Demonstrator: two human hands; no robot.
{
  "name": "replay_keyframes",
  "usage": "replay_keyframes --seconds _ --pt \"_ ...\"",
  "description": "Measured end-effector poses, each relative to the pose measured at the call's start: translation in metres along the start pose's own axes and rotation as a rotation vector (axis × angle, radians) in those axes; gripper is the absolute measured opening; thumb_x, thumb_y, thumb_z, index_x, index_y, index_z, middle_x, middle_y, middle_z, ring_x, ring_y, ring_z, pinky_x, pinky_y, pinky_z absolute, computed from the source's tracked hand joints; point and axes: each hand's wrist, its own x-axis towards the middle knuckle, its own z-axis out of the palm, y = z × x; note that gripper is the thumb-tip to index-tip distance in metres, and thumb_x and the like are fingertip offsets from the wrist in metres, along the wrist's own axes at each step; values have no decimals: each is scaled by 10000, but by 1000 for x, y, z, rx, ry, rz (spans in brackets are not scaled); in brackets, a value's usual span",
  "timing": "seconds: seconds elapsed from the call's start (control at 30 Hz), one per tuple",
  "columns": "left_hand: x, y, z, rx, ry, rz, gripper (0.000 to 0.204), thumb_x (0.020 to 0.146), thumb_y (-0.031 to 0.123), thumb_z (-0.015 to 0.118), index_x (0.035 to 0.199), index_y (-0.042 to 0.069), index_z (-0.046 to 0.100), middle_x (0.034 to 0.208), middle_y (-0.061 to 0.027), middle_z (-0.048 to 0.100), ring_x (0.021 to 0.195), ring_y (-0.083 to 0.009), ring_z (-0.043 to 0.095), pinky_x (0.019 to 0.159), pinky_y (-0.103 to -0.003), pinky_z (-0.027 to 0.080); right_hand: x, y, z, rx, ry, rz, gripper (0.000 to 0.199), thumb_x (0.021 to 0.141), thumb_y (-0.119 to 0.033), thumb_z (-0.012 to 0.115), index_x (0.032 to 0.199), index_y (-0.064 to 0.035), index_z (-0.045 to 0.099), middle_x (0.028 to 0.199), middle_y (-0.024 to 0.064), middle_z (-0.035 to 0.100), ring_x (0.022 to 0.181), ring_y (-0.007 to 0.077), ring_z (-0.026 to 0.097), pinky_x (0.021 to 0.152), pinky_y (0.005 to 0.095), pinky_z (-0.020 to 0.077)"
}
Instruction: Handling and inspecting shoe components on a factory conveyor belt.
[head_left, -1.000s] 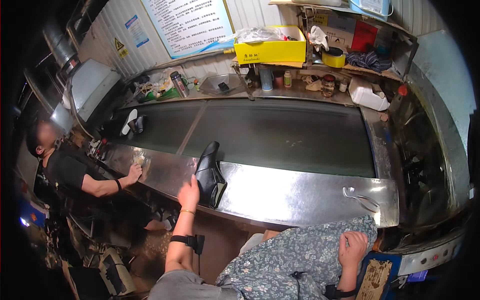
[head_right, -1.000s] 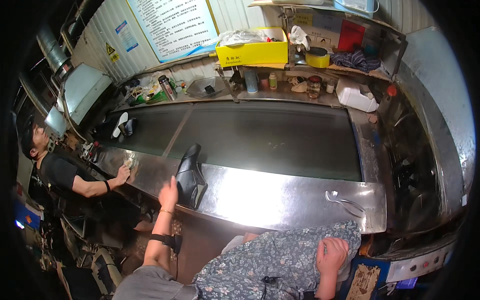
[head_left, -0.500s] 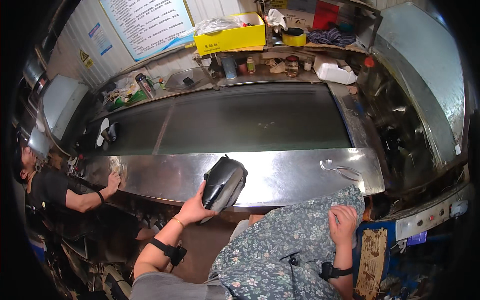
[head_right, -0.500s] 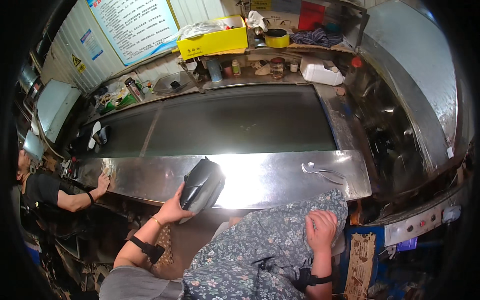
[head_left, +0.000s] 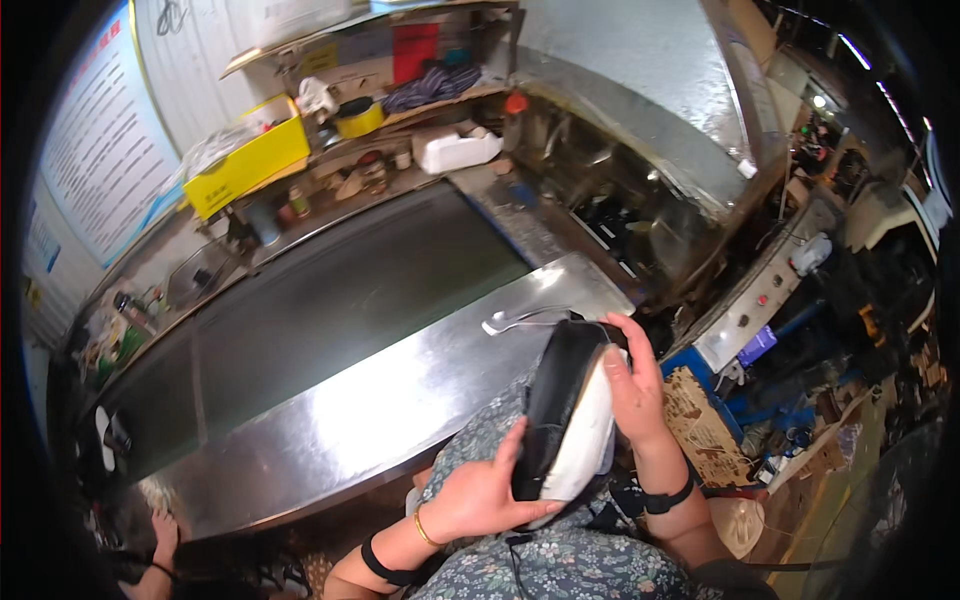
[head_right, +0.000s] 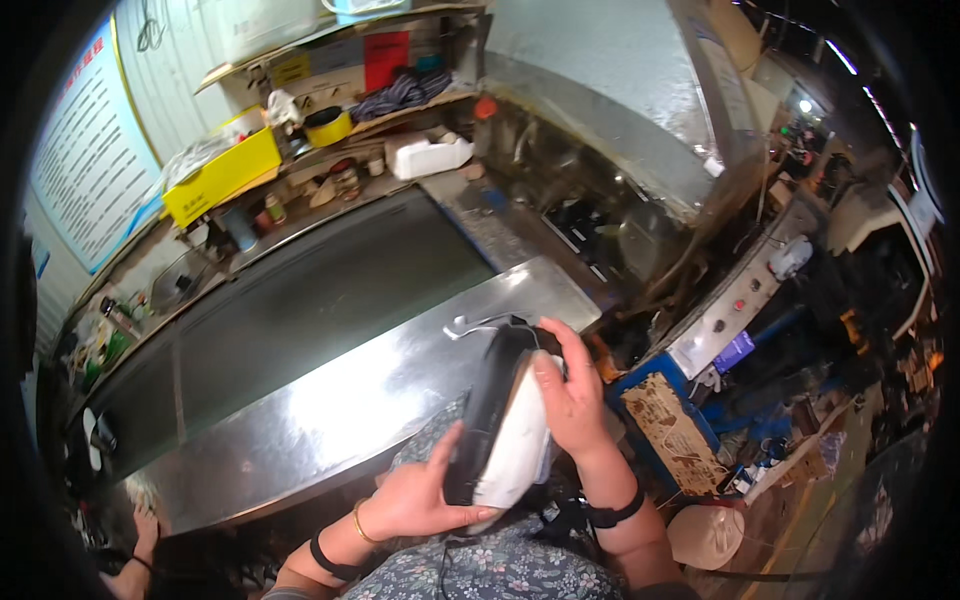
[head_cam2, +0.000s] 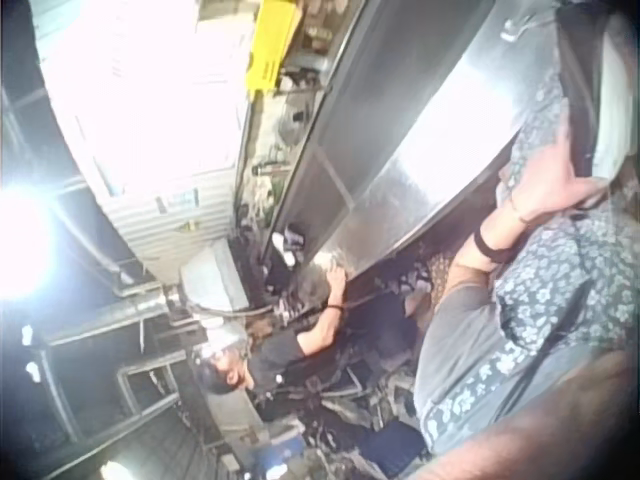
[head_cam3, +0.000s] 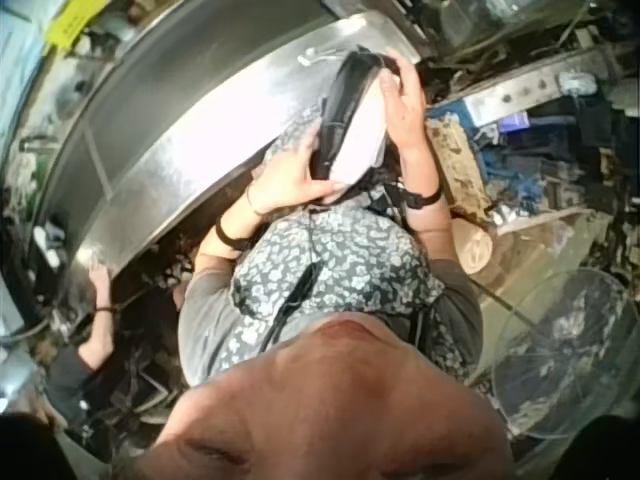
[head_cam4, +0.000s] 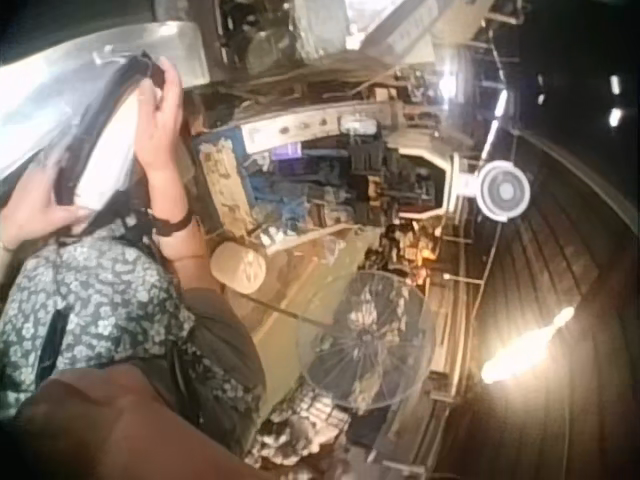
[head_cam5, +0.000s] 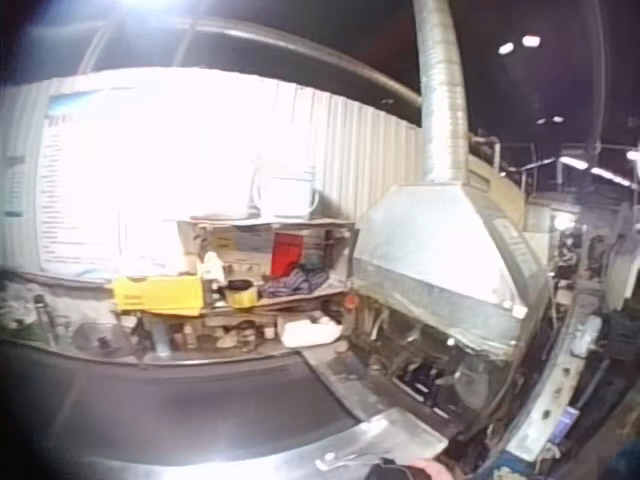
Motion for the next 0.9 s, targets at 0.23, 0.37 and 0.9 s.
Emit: replay_keyframes --seconds 0.23,0.37,0.9 --pt "101 -12 51 -163 367 655 952 744 338 805 1480 -7 309 1517 -308 286 1431 -423 272 1179 -463 244 -47 15 -20 -515 -120 -235 372 770 -41 691 1134 -33 617 1164 159 670 1032 350 650 905 423 514" --pt "114 -11 61 -196 230 607 887 813 282 746 1520 48 264 1567 -251 246 1471 -406 201 1204 -466 187 -46 36 -48 -545 -191 -294 350 813 -31 655 1153 12 583 1137 212 670 1016 385 663 883 434 528" --pt "132 -12 66 -263 238 544 810 769 134 688 1474 76 295 1605 -190 165 1499 -415 49 1209 -496 149 -76 90 -60 17 -86 169 511 915 -34 473 1420 21 409 1388 164 508 1221 282 533 1047 356 403"
